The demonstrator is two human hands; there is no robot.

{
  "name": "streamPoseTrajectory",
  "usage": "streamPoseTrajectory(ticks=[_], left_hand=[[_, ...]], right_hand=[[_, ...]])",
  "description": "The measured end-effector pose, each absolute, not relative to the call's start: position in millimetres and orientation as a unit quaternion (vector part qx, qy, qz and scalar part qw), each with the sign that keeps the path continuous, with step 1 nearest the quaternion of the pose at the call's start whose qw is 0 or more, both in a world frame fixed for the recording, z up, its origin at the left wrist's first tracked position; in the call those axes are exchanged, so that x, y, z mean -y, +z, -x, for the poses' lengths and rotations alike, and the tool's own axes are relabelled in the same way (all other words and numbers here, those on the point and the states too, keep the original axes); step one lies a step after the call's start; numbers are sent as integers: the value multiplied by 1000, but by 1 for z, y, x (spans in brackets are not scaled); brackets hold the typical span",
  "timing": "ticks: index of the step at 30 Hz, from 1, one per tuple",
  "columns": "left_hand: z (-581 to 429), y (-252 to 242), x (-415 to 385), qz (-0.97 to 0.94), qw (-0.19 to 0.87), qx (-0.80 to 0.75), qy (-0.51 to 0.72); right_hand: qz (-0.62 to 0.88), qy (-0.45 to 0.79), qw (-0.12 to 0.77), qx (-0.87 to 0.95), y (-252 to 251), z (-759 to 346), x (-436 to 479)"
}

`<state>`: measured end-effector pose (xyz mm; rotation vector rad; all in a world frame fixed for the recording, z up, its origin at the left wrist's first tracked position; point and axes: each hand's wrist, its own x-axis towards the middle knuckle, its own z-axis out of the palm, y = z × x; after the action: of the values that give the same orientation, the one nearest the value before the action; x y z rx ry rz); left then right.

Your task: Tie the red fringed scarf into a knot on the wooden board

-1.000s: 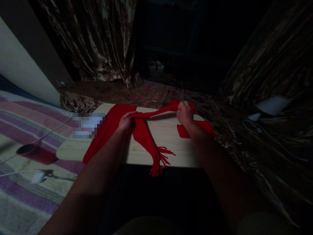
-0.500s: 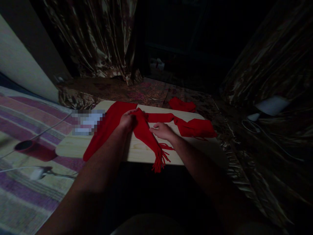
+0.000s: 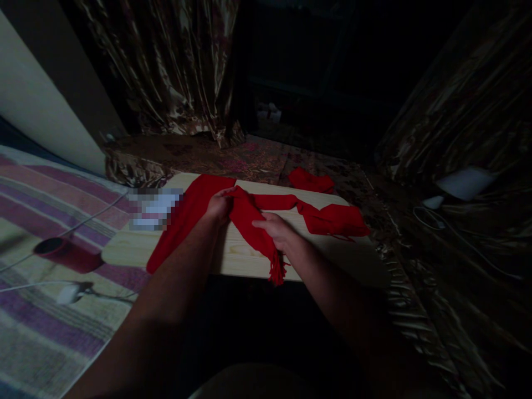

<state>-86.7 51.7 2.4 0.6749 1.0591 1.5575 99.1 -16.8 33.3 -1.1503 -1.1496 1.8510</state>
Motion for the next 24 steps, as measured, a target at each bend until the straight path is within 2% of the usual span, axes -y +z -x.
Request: streamPoseTrajectory(ticks=[4,10,14,17,21,24], left_hand=[[85,6,-49,-284,549,-443,649],[85,6,-49,-276,540,-447,657],[86,2,-52,-284,538,-454,651],[87,0,-54,-279,535,-455,655],[88,-2,-55,-298,529,-456,651],[89,-1,-54,-314,527,-458,643]], right_hand=[[402,765,277,421,34,-116,34],[394,771,292,406,26,-140,58],[404,746,189,495,26,-166,55],[482,603,122,624,30,-184,35],[583,245,182,753,39,-195,3],[533,102,180,820,39,-191,-12]])
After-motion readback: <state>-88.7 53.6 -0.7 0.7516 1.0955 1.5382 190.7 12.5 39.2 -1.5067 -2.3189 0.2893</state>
